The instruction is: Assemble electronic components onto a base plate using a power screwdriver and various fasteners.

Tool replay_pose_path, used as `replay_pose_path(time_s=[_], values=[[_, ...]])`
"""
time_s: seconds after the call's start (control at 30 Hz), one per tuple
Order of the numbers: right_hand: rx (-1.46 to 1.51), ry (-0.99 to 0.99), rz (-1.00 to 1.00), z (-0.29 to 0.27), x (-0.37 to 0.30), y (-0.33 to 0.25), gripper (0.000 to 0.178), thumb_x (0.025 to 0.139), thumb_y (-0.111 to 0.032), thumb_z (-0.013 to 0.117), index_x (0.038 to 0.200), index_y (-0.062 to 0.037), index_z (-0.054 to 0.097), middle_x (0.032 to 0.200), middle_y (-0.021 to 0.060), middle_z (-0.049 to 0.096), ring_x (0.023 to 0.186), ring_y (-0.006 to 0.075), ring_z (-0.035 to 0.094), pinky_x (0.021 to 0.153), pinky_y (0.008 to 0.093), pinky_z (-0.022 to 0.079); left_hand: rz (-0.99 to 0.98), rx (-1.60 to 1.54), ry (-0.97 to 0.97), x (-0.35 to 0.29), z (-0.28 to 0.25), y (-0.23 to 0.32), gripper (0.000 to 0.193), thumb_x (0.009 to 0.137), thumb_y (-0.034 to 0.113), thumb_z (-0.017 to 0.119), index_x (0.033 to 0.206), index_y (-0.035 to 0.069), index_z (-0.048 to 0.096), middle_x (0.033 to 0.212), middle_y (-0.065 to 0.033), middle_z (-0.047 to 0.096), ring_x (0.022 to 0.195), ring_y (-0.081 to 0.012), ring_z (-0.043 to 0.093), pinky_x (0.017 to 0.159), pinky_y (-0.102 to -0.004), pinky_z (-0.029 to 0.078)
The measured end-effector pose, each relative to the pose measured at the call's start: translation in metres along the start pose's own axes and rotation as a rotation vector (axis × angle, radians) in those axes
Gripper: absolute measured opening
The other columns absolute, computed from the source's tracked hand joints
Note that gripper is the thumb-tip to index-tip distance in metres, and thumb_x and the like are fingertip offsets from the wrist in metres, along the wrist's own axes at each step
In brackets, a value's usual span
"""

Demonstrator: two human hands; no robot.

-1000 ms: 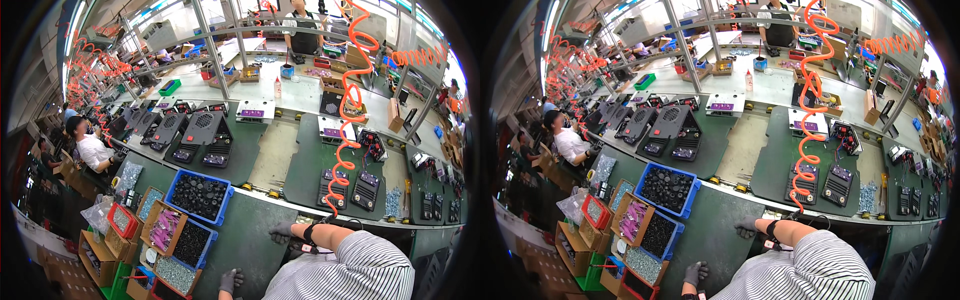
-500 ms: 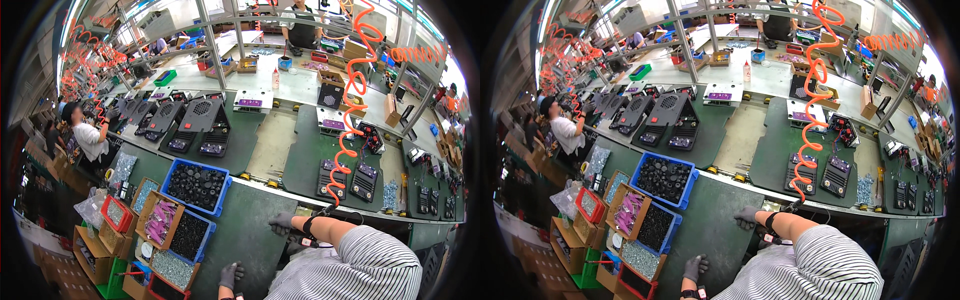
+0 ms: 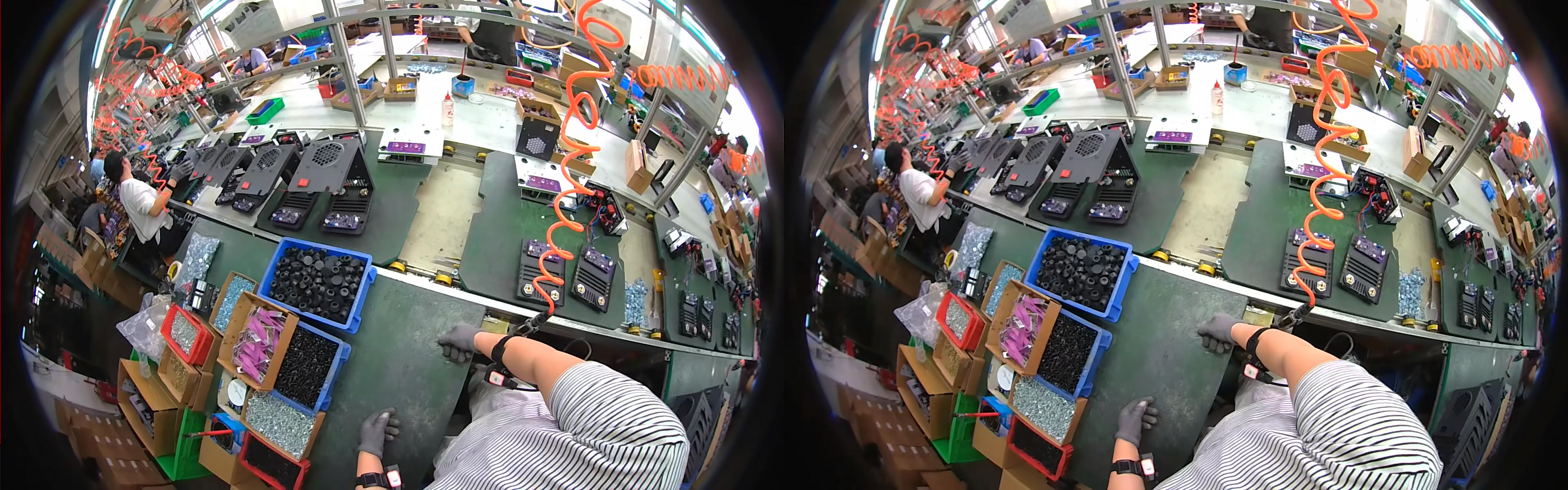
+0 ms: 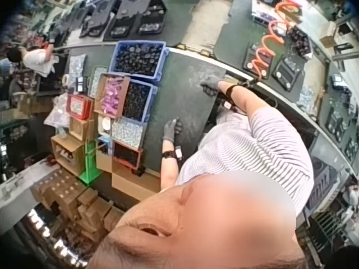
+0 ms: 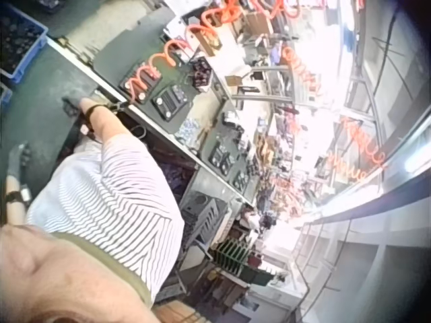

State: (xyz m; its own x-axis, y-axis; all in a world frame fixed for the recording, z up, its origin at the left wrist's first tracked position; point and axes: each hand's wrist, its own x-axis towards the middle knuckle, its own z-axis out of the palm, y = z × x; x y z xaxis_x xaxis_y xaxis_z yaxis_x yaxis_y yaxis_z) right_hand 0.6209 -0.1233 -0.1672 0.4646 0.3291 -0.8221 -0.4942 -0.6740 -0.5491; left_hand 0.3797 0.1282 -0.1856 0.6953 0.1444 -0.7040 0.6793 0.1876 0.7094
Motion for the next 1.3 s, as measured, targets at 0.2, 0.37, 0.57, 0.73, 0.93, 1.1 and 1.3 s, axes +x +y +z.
replay_pose_path(time_s=[0.2,0.37,0.57,0.73,0.93,1.1,1.3], values=[[-0.018,0.037,0.004,0.001,-0.001,0.001,0.034,0.083,-0.034,0.051,0.07,-0.0077,0.068,0.059,0.0065,0.063,0.044,0.0183,0.059,0.042,0.0305,0.047,0.012,-0.017,-0.023,0.002,-0.001,0.0,0.025,0.094,0.017,0.045,0.109,0.004,0.06,0.078,-0.0052,0.065,0.053,-0.0092,0.057,0.045,-0.0198,0.044],[-0.054,0.024,-0.011,0.0,0.003,0.003,0.034,0.083,-0.036,0.05,0.071,-0.0104,0.069,0.06,0.0055,0.064,0.045,0.0178,0.06,0.042,0.0298,0.047,-0.014,-0.008,0.013,0.002,0.002,0.002,0.025,0.094,0.018,0.046,0.107,0.003,0.061,0.077,-0.0063,0.065,0.051,-0.0101,0.057,0.042,-0.0205,0.044],[-0.023,-0.043,-0.004,-0.003,0.013,0.011,0.035,0.083,-0.035,0.05,0.071,-0.0089,0.069,0.063,0.0061,0.066,0.046,0.0184,0.062,0.043,0.0301,0.049,-0.014,-0.011,0.083,0.005,0.004,-0.002,0.026,0.093,0.018,0.045,0.105,0.003,0.061,0.073,-0.0073,0.065,0.049,-0.0114,0.057,0.04,-0.0211,0.042],[0.263,-0.077,-0.179,0.0,-0.002,0.03,0.03,0.084,-0.031,0.054,0.075,-0.0035,0.062,0.062,0.007,0.061,0.044,0.0176,0.057,0.04,0.0296,0.046,-0.012,-0.035,0.218,0.011,0.01,-0.011,0.028,0.086,0.019,0.05,0.103,0.001,0.061,0.08,-0.0149,0.066,0.06,-0.0238,0.064,0.05,-0.0319,0.05],[-0.092,-0.465,-0.232,-0.056,-0.069,0.07,0.039,0.087,-0.041,0.055,0.106,-0.0075,0.058,0.08,0.0036,0.062,0.067,0.0111,0.059,0.057,0.0236,0.048,-0.038,-0.402,0.331,0.007,0.037,-0.018,0.023,0.09,0.027,0.05,0.093,0.007,0.062,0.066,-0.0032,0.059,0.053,-0.0128,0.054,0.041,-0.0233,0.042],[-0.132,-0.405,-0.389,-0.155,-0.124,0.113,0.041,0.088,-0.041,0.054,0.115,-0.0094,0.058,0.089,0.0013,0.06,0.077,0.0086,0.056,0.065,0.0238,0.047,-0.155,-0.55,0.375,0.002,0.068,-0.006,0.02,0.088,0.03,0.053,0.088,0.011,0.061,0.062,-0.0012,0.056,0.051,-0.0124,0.05,0.043,-0.0241,0.042],[0.085,-0.039,-0.14,-0.273,-0.18,0.205,0.041,0.084,-0.039,0.058,0.108,-0.0055,0.062,0.089,0.0065,0.064,0.077,0.0126,0.061,0.072,0.0281,0.049,-0.296,-0.657,0.604,0.026,0.08,-0.009,0.027,0.081,0.029,0.059,0.06,0.016,0.048,0.055,-0.0019,0.051,0.046,-0.0153,0.046,0.045,-0.0276,0.043]])
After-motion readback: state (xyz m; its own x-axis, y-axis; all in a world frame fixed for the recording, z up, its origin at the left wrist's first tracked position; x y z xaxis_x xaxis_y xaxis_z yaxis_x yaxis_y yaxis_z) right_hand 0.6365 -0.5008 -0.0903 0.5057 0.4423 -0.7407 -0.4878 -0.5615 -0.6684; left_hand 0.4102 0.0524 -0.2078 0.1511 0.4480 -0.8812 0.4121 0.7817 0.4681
